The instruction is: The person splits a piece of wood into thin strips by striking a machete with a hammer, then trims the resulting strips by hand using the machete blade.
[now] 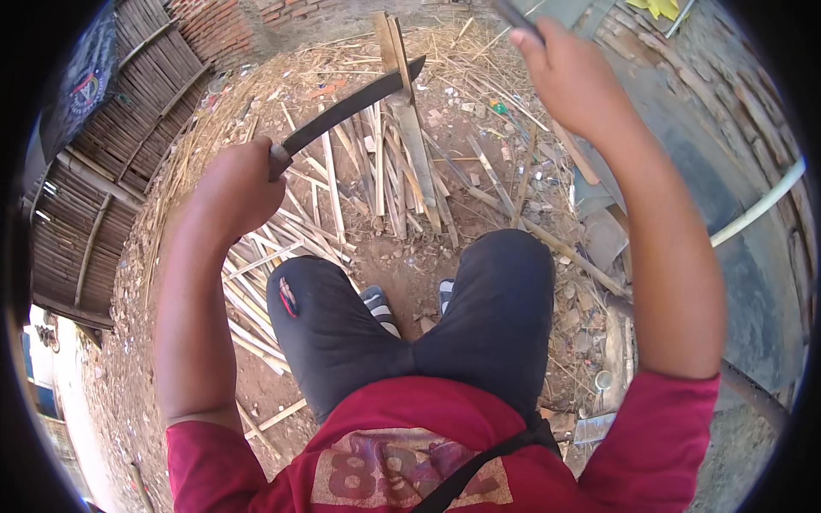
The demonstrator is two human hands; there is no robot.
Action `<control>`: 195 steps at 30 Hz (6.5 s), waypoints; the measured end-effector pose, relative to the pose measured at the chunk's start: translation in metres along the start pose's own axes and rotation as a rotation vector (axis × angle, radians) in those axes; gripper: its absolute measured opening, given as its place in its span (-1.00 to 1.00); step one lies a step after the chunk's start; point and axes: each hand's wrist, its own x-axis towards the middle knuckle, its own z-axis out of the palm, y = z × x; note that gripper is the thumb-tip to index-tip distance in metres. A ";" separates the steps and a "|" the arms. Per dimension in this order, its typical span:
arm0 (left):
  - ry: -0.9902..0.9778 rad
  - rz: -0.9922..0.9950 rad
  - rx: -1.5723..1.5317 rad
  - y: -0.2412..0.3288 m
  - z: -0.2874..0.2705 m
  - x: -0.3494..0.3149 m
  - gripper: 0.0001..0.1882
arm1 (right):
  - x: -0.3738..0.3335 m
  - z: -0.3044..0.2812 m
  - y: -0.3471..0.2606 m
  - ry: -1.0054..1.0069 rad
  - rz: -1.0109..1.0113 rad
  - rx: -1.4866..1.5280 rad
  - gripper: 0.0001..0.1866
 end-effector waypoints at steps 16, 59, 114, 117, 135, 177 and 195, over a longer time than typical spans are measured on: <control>-0.006 0.009 0.002 0.003 -0.007 -0.001 -0.79 | -0.031 0.029 -0.029 -0.338 0.084 -0.055 -0.56; 0.022 -0.081 0.028 -0.009 -0.005 0.003 -0.74 | -0.021 0.028 -0.011 -0.050 0.172 0.193 -0.53; -0.016 -0.054 0.057 -0.002 0.006 0.013 -0.73 | -0.043 0.010 -0.080 -0.006 0.079 0.360 -0.60; -0.014 -0.055 0.018 0.002 0.006 0.012 -0.74 | -0.058 0.031 -0.079 -0.148 -0.023 0.177 -0.60; -0.043 -0.038 0.021 0.001 0.009 0.003 -0.64 | -0.037 0.008 -0.081 -0.009 0.080 0.267 -0.62; 0.192 -0.046 -0.048 -0.034 0.053 0.037 -0.71 | -0.069 -0.009 -0.057 -0.184 0.491 1.187 -0.60; 0.185 -0.008 -0.024 -0.032 0.067 0.045 -0.78 | -0.087 0.064 -0.047 -0.229 0.411 0.986 -0.50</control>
